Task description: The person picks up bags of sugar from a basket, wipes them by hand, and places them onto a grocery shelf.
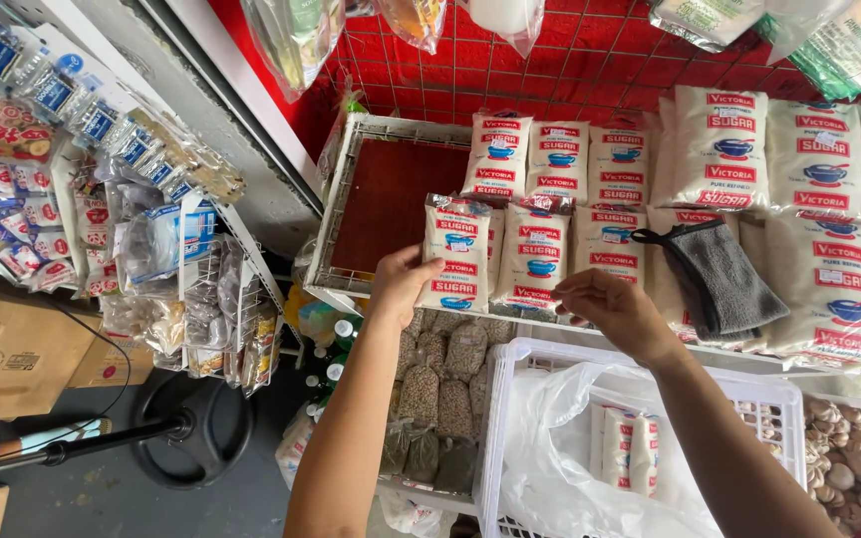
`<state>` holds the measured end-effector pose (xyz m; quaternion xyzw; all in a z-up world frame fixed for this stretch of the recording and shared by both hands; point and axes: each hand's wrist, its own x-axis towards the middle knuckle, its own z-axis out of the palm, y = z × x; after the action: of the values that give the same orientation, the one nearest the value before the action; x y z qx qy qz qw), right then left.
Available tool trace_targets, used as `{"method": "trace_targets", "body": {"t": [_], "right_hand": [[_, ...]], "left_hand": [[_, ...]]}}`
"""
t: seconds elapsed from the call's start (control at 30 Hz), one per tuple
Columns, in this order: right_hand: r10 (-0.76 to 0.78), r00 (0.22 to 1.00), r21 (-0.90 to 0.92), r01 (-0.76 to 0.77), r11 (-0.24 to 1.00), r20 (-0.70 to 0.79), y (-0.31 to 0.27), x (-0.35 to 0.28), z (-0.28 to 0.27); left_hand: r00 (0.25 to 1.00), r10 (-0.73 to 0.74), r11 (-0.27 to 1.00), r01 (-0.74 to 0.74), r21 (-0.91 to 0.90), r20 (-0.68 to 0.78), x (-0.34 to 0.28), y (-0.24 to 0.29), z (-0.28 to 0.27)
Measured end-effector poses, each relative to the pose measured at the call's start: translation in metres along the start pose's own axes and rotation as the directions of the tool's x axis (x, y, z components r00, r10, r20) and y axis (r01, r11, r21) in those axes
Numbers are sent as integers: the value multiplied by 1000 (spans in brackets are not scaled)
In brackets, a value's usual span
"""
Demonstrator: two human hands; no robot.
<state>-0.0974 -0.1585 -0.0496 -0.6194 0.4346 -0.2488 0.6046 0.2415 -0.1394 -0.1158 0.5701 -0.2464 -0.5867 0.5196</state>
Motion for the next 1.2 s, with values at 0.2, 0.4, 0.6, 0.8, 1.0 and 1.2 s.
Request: {"method": "trace_targets", "body": {"t": [0.2,0.4,0.6,0.8,1.0,1.2], "right_hand": [[19,1000,-10,-19,1000,-11,2,-13,-4],[82,996,-20,-83,996,-41,11,-23,-10],[109,993,5,-109,994,-34,18,-30,-13],[104,994,-4,-104,995,-29,16,-38,-13],[111,994,-16,-111,994,-6,21,-41,-12],[134,991,-11,-134,991,9,27,-45,-8]], "left_hand": [[1000,-2,1000,2,23,-4,29,-8,9],[1000,-22,999,22,38,7,43,-11,16],[999,-7,1000,6,7,32,58,-19,21],[999,-32,994,30,104,13,53,-8,33],[997,-64,971,72,230,-45,45,6,41],[976,141,882,-48,468,-165,45,-7,25]]}}
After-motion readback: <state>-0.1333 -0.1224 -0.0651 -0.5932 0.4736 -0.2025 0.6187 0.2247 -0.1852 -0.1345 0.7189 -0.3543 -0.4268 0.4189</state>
